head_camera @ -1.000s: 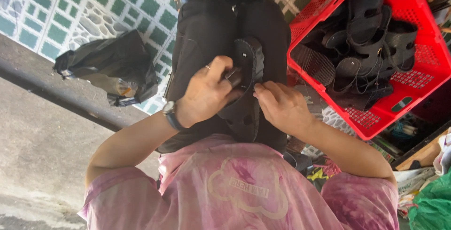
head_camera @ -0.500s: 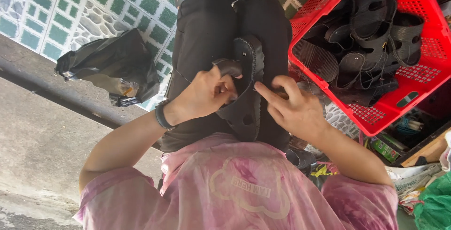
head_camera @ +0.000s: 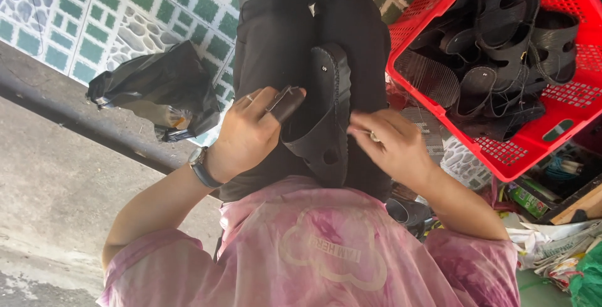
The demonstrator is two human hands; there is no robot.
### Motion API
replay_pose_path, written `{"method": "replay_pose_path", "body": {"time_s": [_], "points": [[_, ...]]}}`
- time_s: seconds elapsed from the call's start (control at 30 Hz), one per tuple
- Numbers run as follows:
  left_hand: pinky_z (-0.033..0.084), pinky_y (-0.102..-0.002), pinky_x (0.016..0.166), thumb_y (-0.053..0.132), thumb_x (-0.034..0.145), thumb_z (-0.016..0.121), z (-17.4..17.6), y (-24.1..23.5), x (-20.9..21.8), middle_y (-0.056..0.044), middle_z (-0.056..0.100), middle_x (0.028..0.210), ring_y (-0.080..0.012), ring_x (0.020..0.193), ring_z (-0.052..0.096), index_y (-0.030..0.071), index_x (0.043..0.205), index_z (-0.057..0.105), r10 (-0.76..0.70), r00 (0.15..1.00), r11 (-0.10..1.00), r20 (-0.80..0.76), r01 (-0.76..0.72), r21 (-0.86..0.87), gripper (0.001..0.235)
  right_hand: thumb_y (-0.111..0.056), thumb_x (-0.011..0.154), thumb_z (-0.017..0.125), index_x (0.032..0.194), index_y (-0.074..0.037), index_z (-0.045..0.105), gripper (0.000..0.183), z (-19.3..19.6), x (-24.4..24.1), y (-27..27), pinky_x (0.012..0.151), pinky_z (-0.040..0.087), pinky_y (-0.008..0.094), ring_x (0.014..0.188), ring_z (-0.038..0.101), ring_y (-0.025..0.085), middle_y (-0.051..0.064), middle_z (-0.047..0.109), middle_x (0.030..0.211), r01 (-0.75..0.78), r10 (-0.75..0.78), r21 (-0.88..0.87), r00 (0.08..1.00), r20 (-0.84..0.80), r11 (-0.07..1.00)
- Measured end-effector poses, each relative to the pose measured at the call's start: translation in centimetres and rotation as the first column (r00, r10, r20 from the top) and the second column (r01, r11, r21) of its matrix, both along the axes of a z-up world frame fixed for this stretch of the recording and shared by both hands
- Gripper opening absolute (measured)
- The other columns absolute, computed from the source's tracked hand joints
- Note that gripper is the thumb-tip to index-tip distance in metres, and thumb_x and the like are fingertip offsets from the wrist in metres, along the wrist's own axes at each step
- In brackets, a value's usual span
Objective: The person sits cross-legged and sews a black sandal using a needle and thread. They repeatedly push the needle through the sole and pull the thread to stitch the sandal, which is held on their lap. A red basket containing other sandals is visible nearby.
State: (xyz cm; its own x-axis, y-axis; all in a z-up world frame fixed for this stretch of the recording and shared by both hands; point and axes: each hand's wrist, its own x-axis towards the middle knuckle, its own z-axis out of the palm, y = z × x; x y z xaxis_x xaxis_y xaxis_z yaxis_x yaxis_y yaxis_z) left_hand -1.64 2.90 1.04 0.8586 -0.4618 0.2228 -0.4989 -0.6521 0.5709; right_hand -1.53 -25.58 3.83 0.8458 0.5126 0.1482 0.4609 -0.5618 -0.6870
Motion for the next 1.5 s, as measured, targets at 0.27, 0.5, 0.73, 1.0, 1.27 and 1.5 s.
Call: {"method": "replay_pose_path", "body": {"time_s": [0.27,0.5,0.73,1.0,1.27,1.5], "points": [[0.042,-0.034,0.05,0.009,0.1,0.053,-3.4,8.3,0.6,-0.007,0.053,0.083,-0.0196,0.064,0.05,0.014,0.112,0.057,0.173,0.953,0.914,0.249,-0.249,0.319,0.014,-0.009,0.095,0.055,0.083,-0.021,0.056,0.016,-4.7,0.0,-19.9,0.052,0.029,0.027,0.058,0.038,0.006,-0.006,0.041,0.07,0.829,0.151,0.533,0.513,-0.845,0.169],[0.041,-0.043,0.111,-0.012,0.078,0.052,3.0,2.8,3.2,-0.016,0.052,0.146,-0.0349,0.137,0.048,0.011,0.128,0.071,0.258,0.94,0.966,-0.223,-0.251,0.057,0.059,-0.006,0.118,0.052,0.093,0.009,0.073,0.036,2.9,3.1,-8.5,0.08,0.043,0.041,0.09,0.061,0.031,0.017,0.065,0.095,0.428,-0.386,-0.077,0.868,0.313,0.9],[0.05,-0.048,0.093,0.004,0.092,0.071,4.4,-0.8,4.8,-0.012,0.059,0.104,-0.0431,0.114,0.055,-0.002,0.054,0.046,-0.207,0.977,0.912,-0.049,0.174,-0.371,0.045,-0.011,0.098,0.069,0.128,-0.012,0.066,0.031,-1.5,3.8,-1.2,0.063,0.052,0.034,0.063,0.061,0.019,-0.001,0.063,0.072,-0.131,0.189,-0.296,0.966,0.176,0.946],[0.042,-0.024,0.044,0.03,0.105,0.053,-1.7,-0.3,6.1,-0.01,0.036,0.058,-0.028,0.057,0.057,-0.011,0.087,0.068,-0.415,0.54,0.361,-0.732,-0.641,-0.677,0.047,-0.009,0.093,0.053,0.139,-0.017,0.066,0.049,-2.4,5.5,-0.8,0.046,0.048,0.021,0.045,0.046,0.01,-0.004,0.044,0.057,-0.228,0.38,-0.365,0.821,0.427,0.902],[0.051,-0.048,0.097,0.022,0.099,0.073,-1.1,0.4,3.8,-0.022,0.06,0.128,-0.0383,0.117,0.06,-0.007,0.108,0.068,0.126,0.967,0.991,0.221,-0.115,-0.064,0.031,-0.013,0.1,0.052,0.133,-0.021,0.068,0.037,-0.4,3.5,-1.6,0.06,0.059,0.026,0.065,0.065,0.01,0.002,0.057,0.093,-0.237,0.308,-0.319,0.932,0.191,0.918],[0.06,-0.055,0.082,0.013,0.104,0.056,-3.1,-3.8,1.6,-0.033,0.064,0.111,-0.0466,0.095,0.07,-0.011,0.131,0.048,-0.153,0.987,0.864,0.056,0.161,-0.477,0.037,-0.005,0.095,0.057,0.13,-0.024,0.07,0.042,1.1,4.3,-1.2,0.062,0.062,0.027,0.067,0.069,0.013,0.006,0.059,0.1,-0.222,0.339,-0.42,0.913,0.227,0.88]]}}
